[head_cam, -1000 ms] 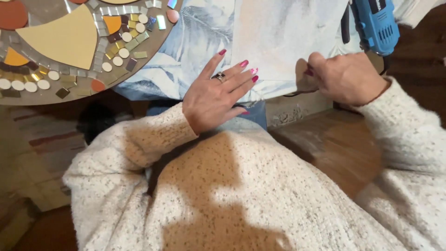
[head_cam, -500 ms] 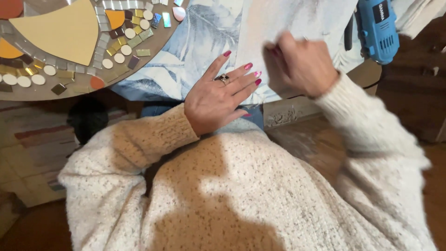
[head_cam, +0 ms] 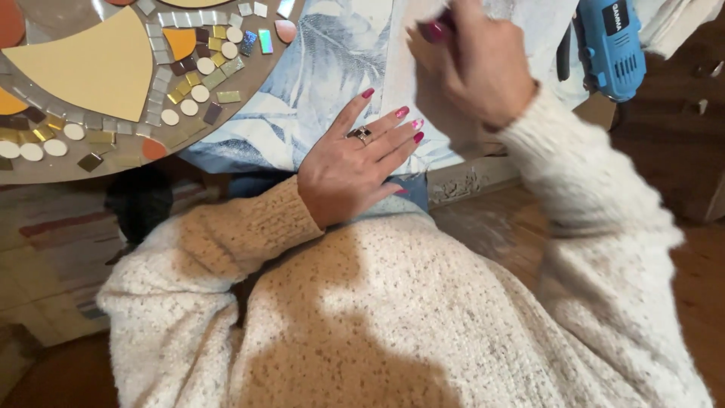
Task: Sanding the edges of a small tile piece for a mosaic using a power rotary tool and manual sandpaper.
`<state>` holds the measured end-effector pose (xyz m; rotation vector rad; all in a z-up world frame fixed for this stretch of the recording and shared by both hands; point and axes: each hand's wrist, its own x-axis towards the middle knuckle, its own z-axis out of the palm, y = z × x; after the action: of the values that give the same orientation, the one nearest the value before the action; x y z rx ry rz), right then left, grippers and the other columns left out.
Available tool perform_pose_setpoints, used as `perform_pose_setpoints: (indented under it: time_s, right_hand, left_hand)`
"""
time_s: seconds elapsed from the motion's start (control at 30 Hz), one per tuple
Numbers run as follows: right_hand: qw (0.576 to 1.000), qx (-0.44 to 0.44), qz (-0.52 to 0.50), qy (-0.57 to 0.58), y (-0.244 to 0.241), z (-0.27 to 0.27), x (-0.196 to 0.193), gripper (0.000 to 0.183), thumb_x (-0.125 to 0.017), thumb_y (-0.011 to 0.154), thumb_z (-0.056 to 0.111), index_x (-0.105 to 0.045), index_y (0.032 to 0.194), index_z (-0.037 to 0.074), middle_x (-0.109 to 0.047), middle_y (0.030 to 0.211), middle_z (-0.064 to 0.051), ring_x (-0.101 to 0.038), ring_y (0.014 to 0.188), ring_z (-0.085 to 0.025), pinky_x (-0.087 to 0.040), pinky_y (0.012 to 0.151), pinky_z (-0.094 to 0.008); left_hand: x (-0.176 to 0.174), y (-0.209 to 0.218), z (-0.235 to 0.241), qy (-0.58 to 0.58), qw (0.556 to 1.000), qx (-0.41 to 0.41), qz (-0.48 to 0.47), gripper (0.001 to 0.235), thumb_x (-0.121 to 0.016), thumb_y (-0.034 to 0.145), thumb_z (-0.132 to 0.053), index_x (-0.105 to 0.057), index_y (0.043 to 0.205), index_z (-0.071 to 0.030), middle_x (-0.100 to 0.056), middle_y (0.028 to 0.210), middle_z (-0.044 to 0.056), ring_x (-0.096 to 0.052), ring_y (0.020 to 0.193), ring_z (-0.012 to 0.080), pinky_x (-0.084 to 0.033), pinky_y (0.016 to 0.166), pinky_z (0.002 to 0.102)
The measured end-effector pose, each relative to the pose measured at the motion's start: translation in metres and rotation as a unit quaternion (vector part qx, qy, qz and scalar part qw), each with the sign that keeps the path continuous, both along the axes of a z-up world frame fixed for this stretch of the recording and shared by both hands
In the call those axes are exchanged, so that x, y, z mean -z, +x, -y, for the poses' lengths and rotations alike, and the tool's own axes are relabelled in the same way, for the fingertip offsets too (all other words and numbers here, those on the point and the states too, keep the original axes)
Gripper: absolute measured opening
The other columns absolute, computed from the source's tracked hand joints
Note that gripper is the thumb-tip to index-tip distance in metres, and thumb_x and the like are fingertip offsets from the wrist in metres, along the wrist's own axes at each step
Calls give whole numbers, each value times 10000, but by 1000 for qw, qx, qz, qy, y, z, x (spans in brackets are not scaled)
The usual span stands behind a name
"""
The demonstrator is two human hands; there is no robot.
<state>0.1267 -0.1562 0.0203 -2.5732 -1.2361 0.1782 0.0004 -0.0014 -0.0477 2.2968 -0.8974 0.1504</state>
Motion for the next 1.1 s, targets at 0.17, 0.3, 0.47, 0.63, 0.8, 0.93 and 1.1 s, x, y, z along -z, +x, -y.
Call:
perform_pose_setpoints:
  time_s: [0.17,0.3,0.47,0.63,0.8,0.93,1.1]
  right_hand:
    - [995,-40,65,-60,-8,14,15,146,-549,929,74,-463,857,-19,-561,594,-79,-478,377,-187,-342,330,-265]
    - [968,-55,40,-241,-32,84,14,191,-506,942,114,-433,789,27,-528,519,-72,-484,333,-160,-367,269,-235]
    - [935,-22,44,-351,-41,118,-28,129,-547,882,110,-433,834,72,-543,528,-29,-472,354,-153,-361,319,-243]
    - [948,134,-285,-34,-39,99,-30,77,-450,885,57,-425,848,-5,-602,695,-102,-450,395,-119,-331,346,-205]
    - [808,210,-522,175,-43,85,-30,67,-407,909,129,-406,887,66,-432,682,15,-339,513,-37,-303,460,-143]
    - [803,210,-529,179,-42,86,-30,64,-416,905,128,-405,895,66,-447,705,10,-344,527,-36,-306,470,-142]
    - [938,117,-325,33,-29,63,-23,35,-415,880,-7,-392,853,-3,-573,680,-95,-395,394,-101,-287,342,-187]
  left_hand:
    - [1,1,1,-8,1000,10,-12,570,-494,800,-394,-414,1225,-22,-390,1314,107,-278,1263,201,-2,1053,467]
    - [-2,1,-2,-63,998,-9,12,569,-594,749,-349,-479,1182,2,-463,1265,117,-343,1239,205,-45,1060,450]
    - [-8,2,-8,-130,992,5,4,536,-640,727,-259,-494,1150,35,-473,1243,147,-370,1218,226,-81,1050,459]
    - [-11,3,-7,-118,993,3,16,526,-607,763,-289,-491,1160,36,-481,1247,152,-376,1221,217,-72,1058,451]
    - [-14,4,-6,-93,995,-27,38,500,-612,765,-325,-535,1124,15,-527,1207,127,-404,1206,203,-111,1054,438]
    - [-13,4,-5,-90,995,-35,34,501,-626,766,-340,-542,1126,-2,-535,1208,116,-408,1206,190,-112,1055,436]
    - [-13,4,-7,-115,993,-28,25,593,-684,684,-288,-490,1177,-22,-515,1201,97,-407,1197,199,-124,1047,441]
